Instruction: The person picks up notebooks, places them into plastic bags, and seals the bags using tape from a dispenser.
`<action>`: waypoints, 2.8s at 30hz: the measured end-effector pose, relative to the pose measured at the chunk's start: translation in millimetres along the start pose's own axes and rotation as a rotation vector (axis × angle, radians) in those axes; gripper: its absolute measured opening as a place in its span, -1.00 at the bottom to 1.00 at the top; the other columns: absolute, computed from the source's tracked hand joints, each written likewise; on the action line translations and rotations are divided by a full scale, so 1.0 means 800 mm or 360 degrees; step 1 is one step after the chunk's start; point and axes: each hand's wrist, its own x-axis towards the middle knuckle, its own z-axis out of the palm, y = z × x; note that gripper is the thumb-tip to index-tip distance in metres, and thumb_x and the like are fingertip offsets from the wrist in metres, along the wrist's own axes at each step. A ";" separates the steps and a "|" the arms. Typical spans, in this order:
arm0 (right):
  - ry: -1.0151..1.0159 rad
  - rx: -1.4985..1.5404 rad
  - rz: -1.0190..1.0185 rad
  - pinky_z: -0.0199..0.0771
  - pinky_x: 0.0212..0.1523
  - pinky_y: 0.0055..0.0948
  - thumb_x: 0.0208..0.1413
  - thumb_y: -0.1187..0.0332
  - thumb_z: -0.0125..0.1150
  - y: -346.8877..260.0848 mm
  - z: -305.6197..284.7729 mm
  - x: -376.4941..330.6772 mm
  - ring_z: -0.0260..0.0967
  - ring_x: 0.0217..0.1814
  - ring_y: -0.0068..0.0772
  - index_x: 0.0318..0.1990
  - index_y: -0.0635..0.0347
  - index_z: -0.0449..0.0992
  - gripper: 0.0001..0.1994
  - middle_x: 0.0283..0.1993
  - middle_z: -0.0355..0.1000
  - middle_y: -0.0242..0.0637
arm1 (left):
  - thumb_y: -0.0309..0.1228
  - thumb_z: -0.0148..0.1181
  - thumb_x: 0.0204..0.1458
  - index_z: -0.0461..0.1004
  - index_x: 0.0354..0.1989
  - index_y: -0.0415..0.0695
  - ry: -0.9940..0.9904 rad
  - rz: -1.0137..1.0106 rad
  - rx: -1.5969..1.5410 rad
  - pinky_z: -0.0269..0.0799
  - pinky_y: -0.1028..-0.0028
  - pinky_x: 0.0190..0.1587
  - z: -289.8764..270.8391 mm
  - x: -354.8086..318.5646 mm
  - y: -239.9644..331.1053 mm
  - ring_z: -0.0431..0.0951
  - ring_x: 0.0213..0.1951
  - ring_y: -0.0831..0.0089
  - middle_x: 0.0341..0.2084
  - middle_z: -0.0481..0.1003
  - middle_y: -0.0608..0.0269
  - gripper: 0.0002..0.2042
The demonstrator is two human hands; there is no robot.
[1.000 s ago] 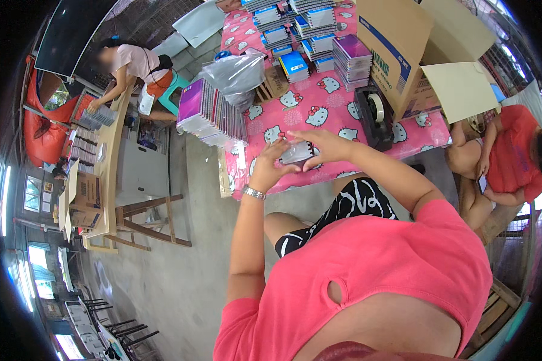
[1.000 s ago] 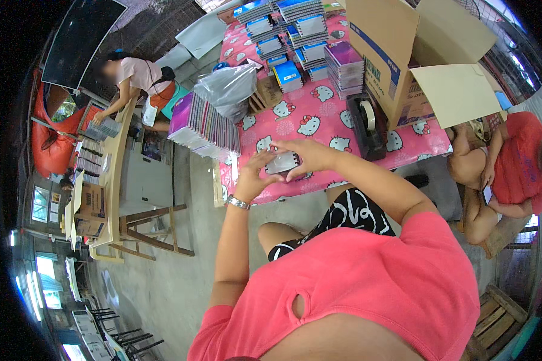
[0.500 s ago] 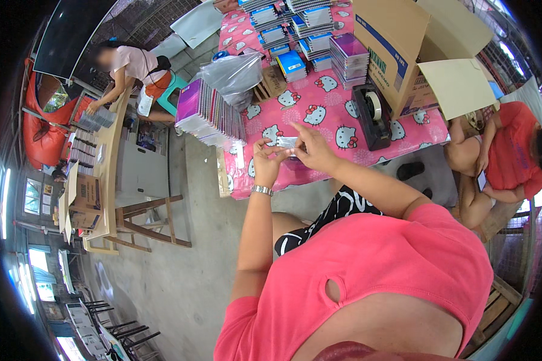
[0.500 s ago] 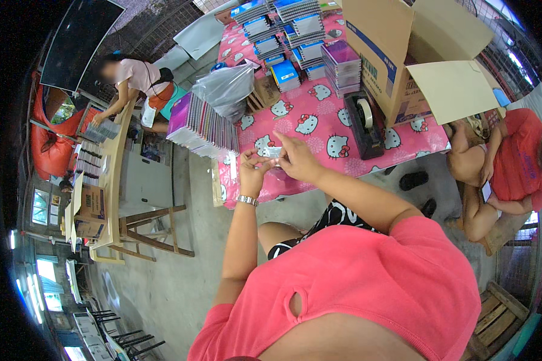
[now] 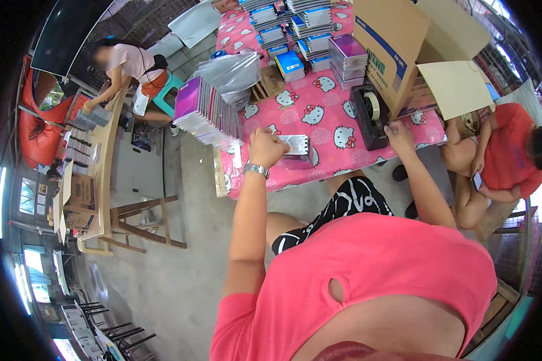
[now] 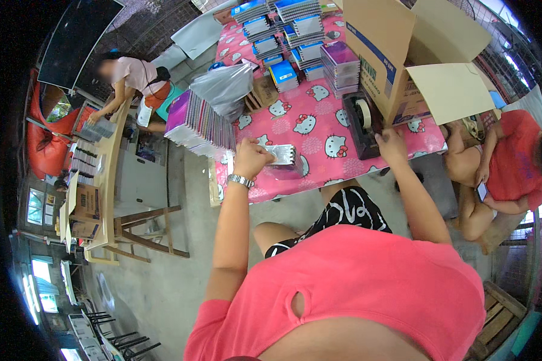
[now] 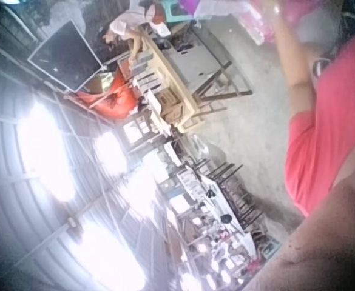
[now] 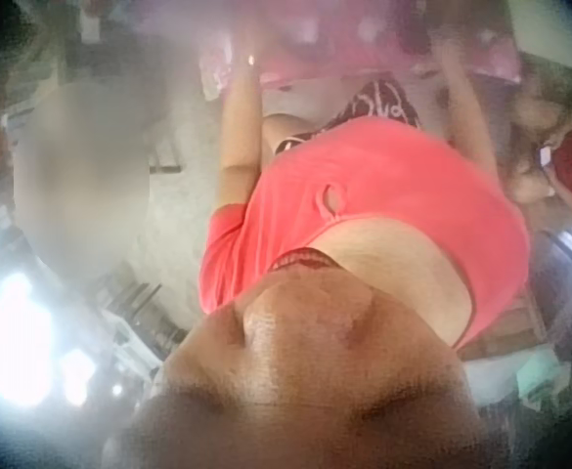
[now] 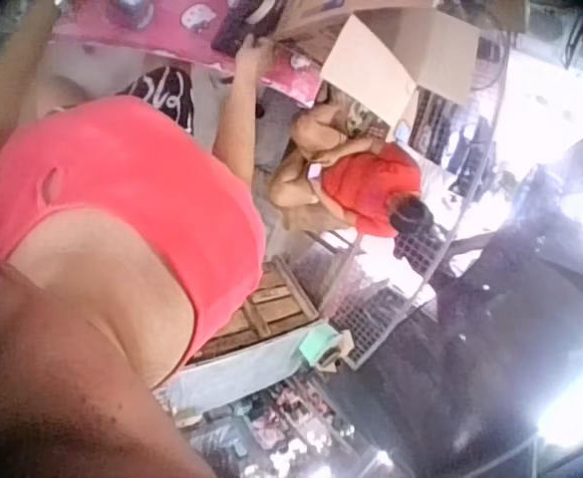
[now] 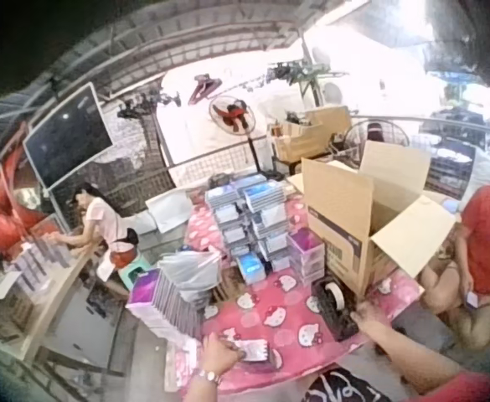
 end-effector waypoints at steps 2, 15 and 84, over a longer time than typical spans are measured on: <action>-0.0619 0.0328 0.0458 0.41 -0.29 -0.30 0.06 0.27 0.20 0.013 -0.003 -0.009 0.43 -0.35 -0.18 -0.15 0.22 0.48 -0.73 -0.39 0.44 -0.20 | -0.23 0.42 -0.42 0.62 -0.56 -0.06 -0.0295 -0.0089 0.0020 0.29 0.23 0.04 -0.012 0.019 0.000 0.35 0.00 0.14 -0.09 0.46 0.16 -0.77; -0.0841 0.1507 0.1217 0.34 -0.47 -0.62 0.11 0.33 0.19 0.003 -0.003 -0.003 0.24 -0.49 -0.72 -0.31 0.10 0.49 -0.92 -0.49 0.30 -0.55 | -0.38 0.45 -0.32 0.53 -0.15 -0.21 -0.0488 0.0175 -0.0643 0.29 0.35 0.06 0.004 0.025 -0.038 0.38 0.00 0.23 -0.19 0.42 0.11 -0.54; -0.1517 0.1711 -0.0333 0.29 0.12 -0.45 0.08 0.16 0.24 -0.217 0.078 -0.059 0.31 0.08 -0.45 0.27 0.17 0.22 -0.38 0.08 0.39 -0.21 | -0.68 0.07 -0.15 0.65 -0.25 0.18 0.0139 0.0628 -0.0307 0.03 0.19 0.29 0.037 -0.028 -0.031 0.12 0.27 0.02 0.15 0.33 0.15 -0.59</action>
